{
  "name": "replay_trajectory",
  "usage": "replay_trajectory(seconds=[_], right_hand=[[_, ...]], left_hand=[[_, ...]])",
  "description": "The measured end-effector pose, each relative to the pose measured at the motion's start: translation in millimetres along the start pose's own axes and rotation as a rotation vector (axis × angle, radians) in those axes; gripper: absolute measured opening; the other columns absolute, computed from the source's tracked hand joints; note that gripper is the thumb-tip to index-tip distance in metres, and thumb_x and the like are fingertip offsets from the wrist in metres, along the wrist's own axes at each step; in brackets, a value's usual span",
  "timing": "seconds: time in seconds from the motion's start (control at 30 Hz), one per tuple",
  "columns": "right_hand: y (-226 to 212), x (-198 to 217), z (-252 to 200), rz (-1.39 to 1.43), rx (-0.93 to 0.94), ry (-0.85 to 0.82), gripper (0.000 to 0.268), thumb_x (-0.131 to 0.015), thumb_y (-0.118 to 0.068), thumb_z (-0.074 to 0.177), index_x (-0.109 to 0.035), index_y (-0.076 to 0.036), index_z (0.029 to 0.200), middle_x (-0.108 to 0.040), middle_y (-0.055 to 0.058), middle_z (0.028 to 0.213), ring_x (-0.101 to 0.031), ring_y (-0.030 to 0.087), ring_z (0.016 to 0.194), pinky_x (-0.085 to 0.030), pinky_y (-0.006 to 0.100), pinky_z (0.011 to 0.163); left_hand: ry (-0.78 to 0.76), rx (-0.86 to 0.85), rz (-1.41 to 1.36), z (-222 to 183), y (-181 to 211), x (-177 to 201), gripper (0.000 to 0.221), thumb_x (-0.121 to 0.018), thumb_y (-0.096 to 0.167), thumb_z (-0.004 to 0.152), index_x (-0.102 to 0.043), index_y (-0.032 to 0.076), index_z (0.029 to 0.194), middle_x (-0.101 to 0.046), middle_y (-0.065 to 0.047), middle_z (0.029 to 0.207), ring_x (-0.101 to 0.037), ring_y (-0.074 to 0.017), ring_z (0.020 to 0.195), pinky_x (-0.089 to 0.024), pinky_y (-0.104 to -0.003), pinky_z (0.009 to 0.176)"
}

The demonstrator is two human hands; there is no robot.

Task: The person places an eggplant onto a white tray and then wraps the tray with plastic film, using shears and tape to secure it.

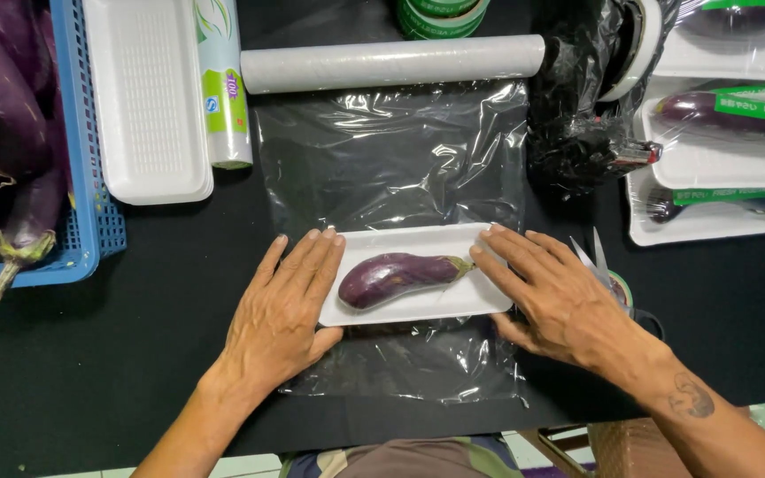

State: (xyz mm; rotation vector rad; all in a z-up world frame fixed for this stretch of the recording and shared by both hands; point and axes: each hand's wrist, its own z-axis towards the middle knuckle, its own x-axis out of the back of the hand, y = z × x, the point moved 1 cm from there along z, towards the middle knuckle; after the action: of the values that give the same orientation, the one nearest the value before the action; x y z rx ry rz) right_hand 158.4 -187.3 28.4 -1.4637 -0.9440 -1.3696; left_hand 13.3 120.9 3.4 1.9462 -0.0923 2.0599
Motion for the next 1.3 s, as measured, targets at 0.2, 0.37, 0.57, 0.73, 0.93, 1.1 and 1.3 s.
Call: replay_trajectory(seconds=[0.2,0.37,0.57,0.73,0.93,1.1,1.3], right_hand=[[22,-8,0,0.166,-0.029,-0.018,0.082,-0.071,-0.024,0.079,-0.042,-0.004,0.153,-0.054,0.018,0.148,-0.055,0.032,0.136,-0.044,0.048,0.113],[30,6,14,0.253,-0.16,0.058,0.048,-0.071,-0.011,0.085,-0.064,-0.01,0.133,-0.073,0.01,0.113,-0.073,0.028,0.11,-0.056,0.042,0.1],[41,8,29,0.384,-0.245,0.123,0.048,-0.078,-0.003,0.081,-0.067,-0.01,0.127,-0.076,0.007,0.096,-0.075,0.028,0.095,-0.059,0.041,0.092],[48,0,31,0.428,-0.298,0.136,0.047,-0.081,-0.004,0.08,-0.068,-0.012,0.124,-0.078,0.004,0.092,-0.076,0.026,0.091,-0.06,0.039,0.089],[48,4,38,0.448,-0.264,0.172,0.042,-0.081,0.0,0.077,-0.07,-0.009,0.116,-0.078,0.007,0.088,-0.076,0.029,0.086,-0.061,0.041,0.083],[55,-2,32,0.42,-0.156,0.312,0.031,-0.08,-0.001,0.081,-0.071,-0.011,0.109,-0.076,0.005,0.088,-0.075,0.028,0.084,-0.06,0.04,0.078],[38,2,21,0.14,-0.037,0.481,0.021,-0.076,-0.006,0.089,-0.074,-0.005,0.111,-0.076,0.011,0.104,-0.074,0.028,0.093,-0.06,0.041,0.088]], left_hand=[[0.03,-0.013,-0.103,17,-16,3,0.118,-0.094,0.033,0.055,-0.04,-0.001,0.154,-0.062,-0.016,0.144,-0.062,-0.0303,0.13,-0.044,-0.048,0.114],[0.07,0.121,-0.25,18,-37,-23,0.067,-0.078,0.037,0.083,-0.061,0.011,0.143,-0.077,-0.006,0.102,-0.074,-0.0213,0.101,-0.052,-0.04,0.103],[0.072,0.195,-0.347,31,-49,-15,0.059,-0.081,0.027,0.083,-0.067,0.008,0.137,-0.079,-0.009,0.089,-0.076,-0.0243,0.087,-0.058,-0.039,0.089],[0.105,0.132,-0.342,36,-53,-16,0.067,-0.079,0.0,0.077,-0.06,0.005,0.141,-0.075,-0.012,0.082,-0.074,-0.0268,0.079,-0.061,-0.039,0.083],[0.189,0.1,-0.351,33,-57,-30,0.066,-0.078,-0.006,0.076,-0.061,0.006,0.138,-0.073,-0.008,0.081,-0.071,-0.0242,0.077,-0.06,-0.037,0.083],[0.425,-0.028,-0.248,43,-54,-22,0.04,-0.069,-0.007,0.087,-0.07,0.005,0.125,-0.069,-0.005,0.079,-0.068,-0.0217,0.074,-0.058,-0.035,0.076],[0.606,-0.219,-0.013,42,-31,1,0.022,-0.069,-0.001,0.095,-0.074,0.007,0.116,-0.073,-0.005,0.092,-0.07,-0.0199,0.081,-0.06,-0.033,0.078]])
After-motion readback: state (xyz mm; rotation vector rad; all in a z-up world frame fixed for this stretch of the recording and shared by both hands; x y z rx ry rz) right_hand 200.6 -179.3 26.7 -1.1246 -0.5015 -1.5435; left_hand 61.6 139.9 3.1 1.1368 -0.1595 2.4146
